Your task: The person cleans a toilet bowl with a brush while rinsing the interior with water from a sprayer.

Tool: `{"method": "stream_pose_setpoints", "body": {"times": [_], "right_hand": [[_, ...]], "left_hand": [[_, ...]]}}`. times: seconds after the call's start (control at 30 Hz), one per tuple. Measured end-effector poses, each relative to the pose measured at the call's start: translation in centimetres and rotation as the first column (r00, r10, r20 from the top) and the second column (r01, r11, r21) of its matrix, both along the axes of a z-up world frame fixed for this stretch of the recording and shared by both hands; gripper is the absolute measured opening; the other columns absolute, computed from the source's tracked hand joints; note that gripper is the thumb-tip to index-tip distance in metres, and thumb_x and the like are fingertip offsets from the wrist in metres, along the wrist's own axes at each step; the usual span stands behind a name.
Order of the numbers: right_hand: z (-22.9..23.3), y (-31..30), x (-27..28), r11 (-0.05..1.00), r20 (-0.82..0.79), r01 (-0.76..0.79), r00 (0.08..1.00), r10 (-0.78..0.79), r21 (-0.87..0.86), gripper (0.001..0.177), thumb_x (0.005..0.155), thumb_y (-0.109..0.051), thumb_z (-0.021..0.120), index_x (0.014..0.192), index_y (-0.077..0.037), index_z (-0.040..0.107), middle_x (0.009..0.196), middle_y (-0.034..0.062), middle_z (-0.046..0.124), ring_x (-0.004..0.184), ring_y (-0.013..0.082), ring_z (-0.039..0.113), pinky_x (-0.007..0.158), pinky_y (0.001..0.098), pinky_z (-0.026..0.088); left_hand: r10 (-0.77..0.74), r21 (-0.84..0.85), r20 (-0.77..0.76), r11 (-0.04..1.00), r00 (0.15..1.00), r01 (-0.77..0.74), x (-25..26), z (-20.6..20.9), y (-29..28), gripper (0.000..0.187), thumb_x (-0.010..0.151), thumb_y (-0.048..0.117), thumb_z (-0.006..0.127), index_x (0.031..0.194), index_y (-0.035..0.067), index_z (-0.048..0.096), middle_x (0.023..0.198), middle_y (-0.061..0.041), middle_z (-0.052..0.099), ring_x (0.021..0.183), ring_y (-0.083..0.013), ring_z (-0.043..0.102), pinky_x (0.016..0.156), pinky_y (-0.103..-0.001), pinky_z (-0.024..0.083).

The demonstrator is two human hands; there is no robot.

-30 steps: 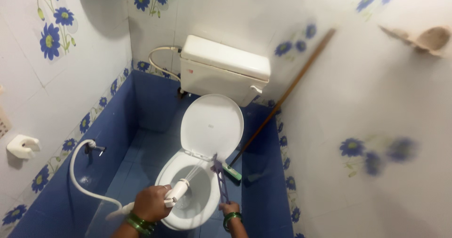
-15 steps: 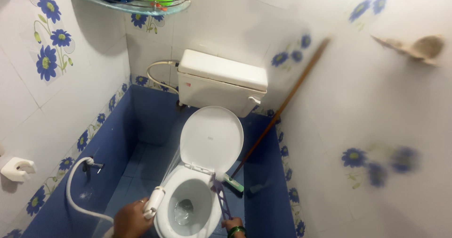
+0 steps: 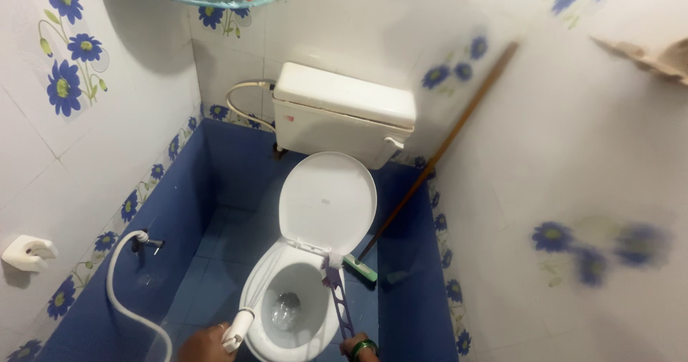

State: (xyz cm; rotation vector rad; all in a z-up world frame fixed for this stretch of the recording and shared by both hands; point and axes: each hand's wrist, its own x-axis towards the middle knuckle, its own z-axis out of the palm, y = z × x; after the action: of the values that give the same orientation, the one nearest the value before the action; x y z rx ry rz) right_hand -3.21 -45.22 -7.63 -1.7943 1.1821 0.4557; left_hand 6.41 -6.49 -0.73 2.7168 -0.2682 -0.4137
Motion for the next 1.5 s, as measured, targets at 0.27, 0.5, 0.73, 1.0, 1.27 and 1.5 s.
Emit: {"method": "stream_pose_setpoints", "body": {"times": [0.27,0.5,0.73,1.0,1.27,1.5], "right_hand": [[-0.3,0.5,-1.1,0.999,-0.149,-0.024,0.988,0.030,0.042,0.035,0.066,-0.013,0.085,0.094,0.005,0.075,0.083,0.0160,0.077,0.069,0.0256,0.073,0.066,0.0387,0.059],[1.5,0.5,-1.9,0.983,0.009,-0.068,0.997,0.071,-0.172,0.045,0.067,-0.026,0.092,0.095,0.006,0.077,0.082,0.0173,0.076,0.071,0.0243,0.074,0.067,0.0349,0.057],[5.9,1.8,-0.9,0.987,0.044,0.057,0.998,-0.051,-0.153,0.053,0.072,-0.036,0.085,0.104,0.005,0.075,0.090,0.0211,0.078,0.081,0.0343,0.079,0.077,0.0436,0.063],[5.5,0.0,2.4,0.923,0.224,0.131,0.973,-0.050,-0.363,0.076,0.071,-0.048,0.089,0.124,0.003,0.067,0.115,0.0239,0.073,0.107,0.0357,0.072,0.094,0.0397,0.056],[6.2,-0.4,7.5,0.909,0.304,0.314,0.925,-0.229,-0.272,0.060,0.070,-0.042,0.084,0.116,-0.004,0.076,0.106,0.0209,0.080,0.099,0.0369,0.077,0.092,0.0430,0.058],[8.3,-1.0,15.2,0.941,0.370,0.205,0.924,-0.095,-0.270,0.051,0.081,-0.036,0.079,0.124,-0.012,0.072,0.113,0.0166,0.078,0.105,0.0323,0.076,0.095,0.0408,0.058]], "left_hand": [[-0.053,-0.038,-0.066,0.998,0.996,0.051,-2.3,5.8,-2.6,0.047,0.074,0.032,0.081,0.121,0.029,0.074,0.102,-0.006,0.078,0.101,-0.0256,0.075,0.094,-0.041,0.059],[-0.129,-0.054,-0.067,0.991,0.989,0.125,-3.1,7.2,-3.7,0.044,0.073,0.033,0.082,0.115,0.022,0.074,0.101,-0.009,0.077,0.098,-0.0275,0.076,0.092,-0.041,0.059],[-0.127,-0.108,-0.027,0.986,0.991,0.124,-0.1,0.0,-1.3,0.054,0.076,0.034,0.079,0.128,0.020,0.070,0.108,-0.009,0.077,0.104,-0.0259,0.075,0.096,-0.039,0.059],[-0.160,-0.139,-0.133,0.980,0.978,0.142,3.6,-2.3,0.2,0.064,0.082,0.032,0.079,0.140,0.015,0.056,0.130,-0.010,0.070,0.122,-0.0216,0.070,0.111,-0.039,0.049],[-0.194,-0.258,-0.163,0.955,0.967,0.148,6.5,-1.3,-0.1,0.065,0.082,0.032,0.080,0.140,0.015,0.057,0.128,-0.010,0.071,0.121,-0.0219,0.070,0.110,-0.039,0.050],[-0.179,-0.285,-0.185,0.951,0.966,0.122,4.4,1.1,0.4,0.065,0.082,0.032,0.080,0.140,0.015,0.057,0.126,-0.011,0.071,0.120,-0.0221,0.071,0.109,-0.039,0.051]]}}
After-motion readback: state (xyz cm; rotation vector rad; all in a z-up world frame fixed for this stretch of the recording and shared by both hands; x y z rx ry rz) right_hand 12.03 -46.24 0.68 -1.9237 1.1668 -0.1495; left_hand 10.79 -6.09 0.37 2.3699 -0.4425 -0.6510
